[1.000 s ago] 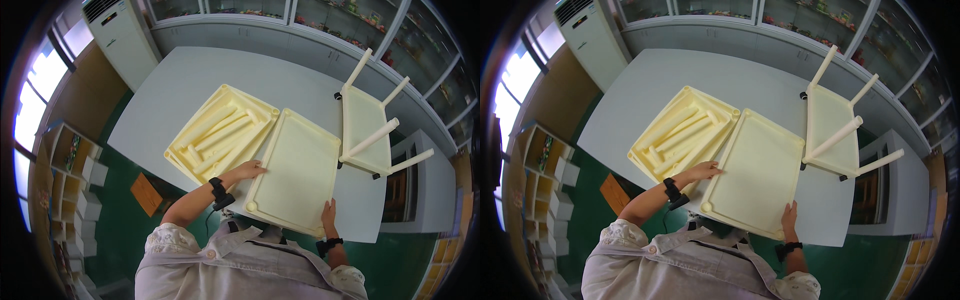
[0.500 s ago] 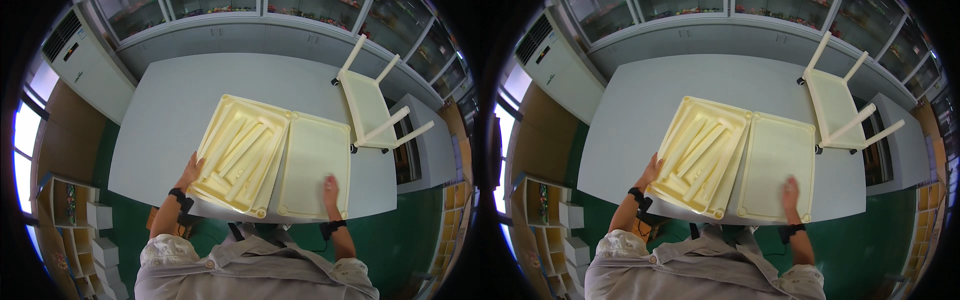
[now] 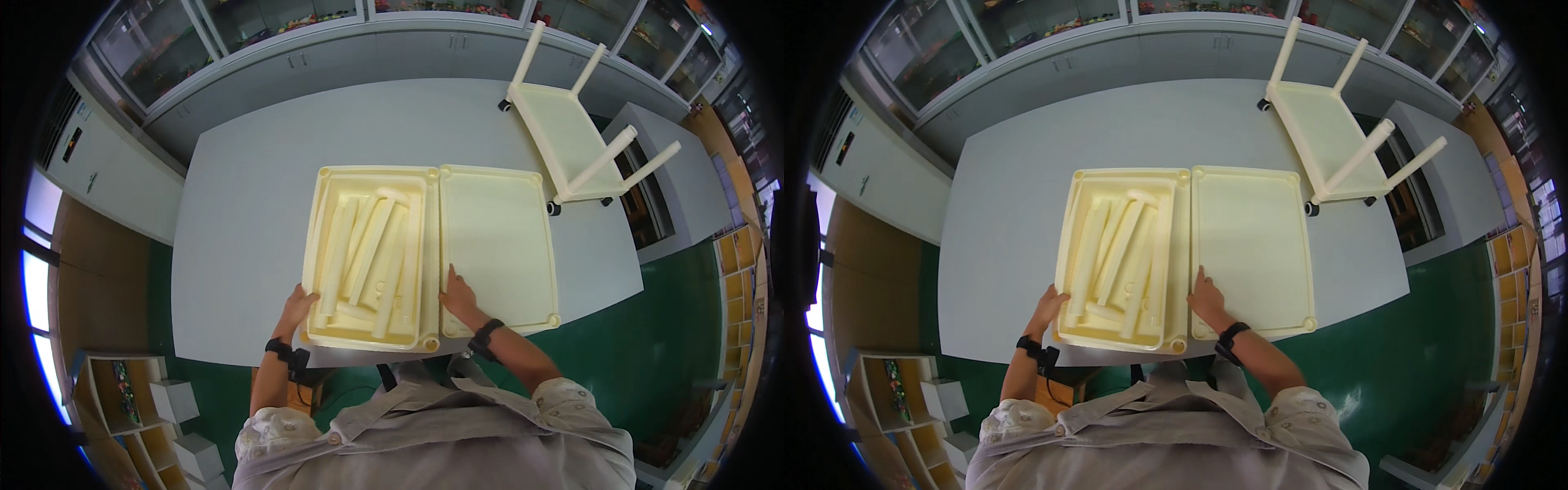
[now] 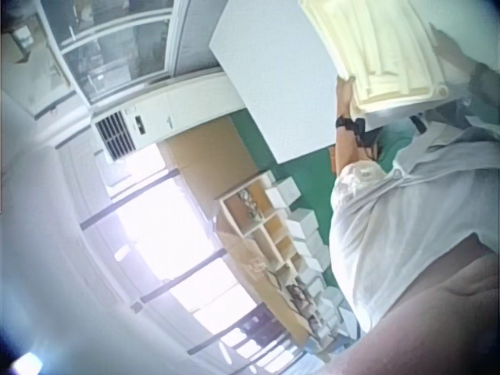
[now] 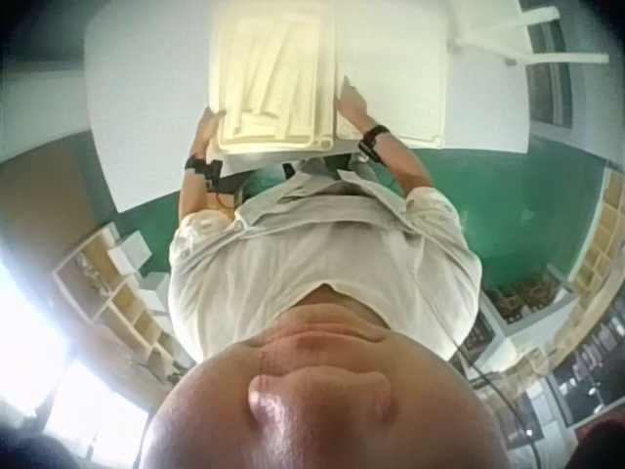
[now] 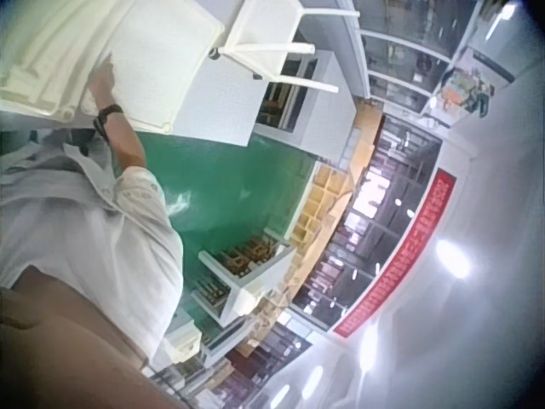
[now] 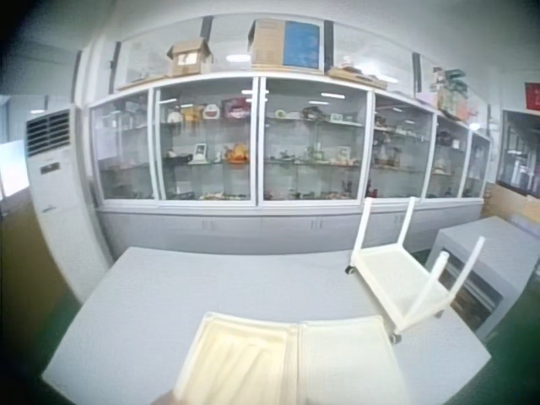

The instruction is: The person disassembles a three-tier plastic shelf by removing the top tray, pulling out the supporting legs, and placing all components into another tray.

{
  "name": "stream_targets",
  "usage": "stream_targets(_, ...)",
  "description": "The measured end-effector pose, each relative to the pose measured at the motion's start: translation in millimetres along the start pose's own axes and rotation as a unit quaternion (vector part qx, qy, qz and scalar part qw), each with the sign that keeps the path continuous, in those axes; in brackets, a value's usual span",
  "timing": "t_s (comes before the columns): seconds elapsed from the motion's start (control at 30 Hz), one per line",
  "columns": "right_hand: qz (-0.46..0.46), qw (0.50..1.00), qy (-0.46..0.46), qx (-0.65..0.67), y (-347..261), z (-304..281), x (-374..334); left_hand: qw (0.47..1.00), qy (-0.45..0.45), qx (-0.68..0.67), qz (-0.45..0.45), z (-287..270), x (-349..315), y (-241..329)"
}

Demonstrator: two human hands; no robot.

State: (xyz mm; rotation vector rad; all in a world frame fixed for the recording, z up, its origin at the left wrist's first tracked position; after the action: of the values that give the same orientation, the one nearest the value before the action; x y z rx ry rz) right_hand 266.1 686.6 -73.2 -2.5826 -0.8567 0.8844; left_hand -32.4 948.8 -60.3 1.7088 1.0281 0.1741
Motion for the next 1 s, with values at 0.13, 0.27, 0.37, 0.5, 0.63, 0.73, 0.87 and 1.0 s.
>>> stream_targets(0.13, -0.122, 0.988, 0.097, 0.006, -16.2, -18.9, -15.0, 0.999, 0.013, 0.047, -0.016, 7.0, -20.2, 10.8)
stream_targets(0.27, -0.263, 0.951, 0.120, 0.105, -38.4, 0.6, -35.8, 1.000, 0.026, -0.014, -0.007, -4.2, -48.0, -20.0)
stream_targets(0.37, -0.180, 0.947, 0.110, 0.242, -38.9, 12.8, -26.8, 0.998, 0.058, -0.018, -0.036, -9.8, -75.7, -35.7)
stream_targets(0.5, -0.124, 0.977, 0.063, 0.159, -16.5, 59.0, 6.9, 0.958, 0.084, -0.264, -0.076, 11.5, -93.0, -44.3)
stream_targets(0.63, -0.142, 0.947, 0.069, 0.278, -15.5, 49.6, 3.3, 0.939, 0.050, -0.337, 0.039, 27.1, -96.5, 1.8)
stream_targets(0.73, -0.112, 0.958, 0.037, 0.259, -23.3, 11.8, -5.2, 0.944, 0.073, -0.321, 0.020, 30.6, -113.5, 16.9)
stream_targets(0.87, -0.153, 0.934, -0.009, 0.322, 15.5, -20.1, -4.6, 0.942, 0.099, -0.316, 0.043, 43.2, -115.4, 63.4)
stream_targets(1.0, -0.159, 0.930, -0.020, 0.330, 52.0, -96.1, -24.2, 0.942, 0.084, -0.315, 0.080, 83.7, -105.6, 131.3)
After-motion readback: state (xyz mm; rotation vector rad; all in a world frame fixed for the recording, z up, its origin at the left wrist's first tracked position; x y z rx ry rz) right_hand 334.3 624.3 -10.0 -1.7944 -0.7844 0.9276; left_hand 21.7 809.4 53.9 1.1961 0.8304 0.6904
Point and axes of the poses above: each hand's wrist, its own x-axis towards the middle knuckle, its own z-axis out of the palm, y = z × x, the point moved 8 cm from there along x, towards the middle knuckle, and after that the axes turned 4 degrees about z, right-handed, at the moved point
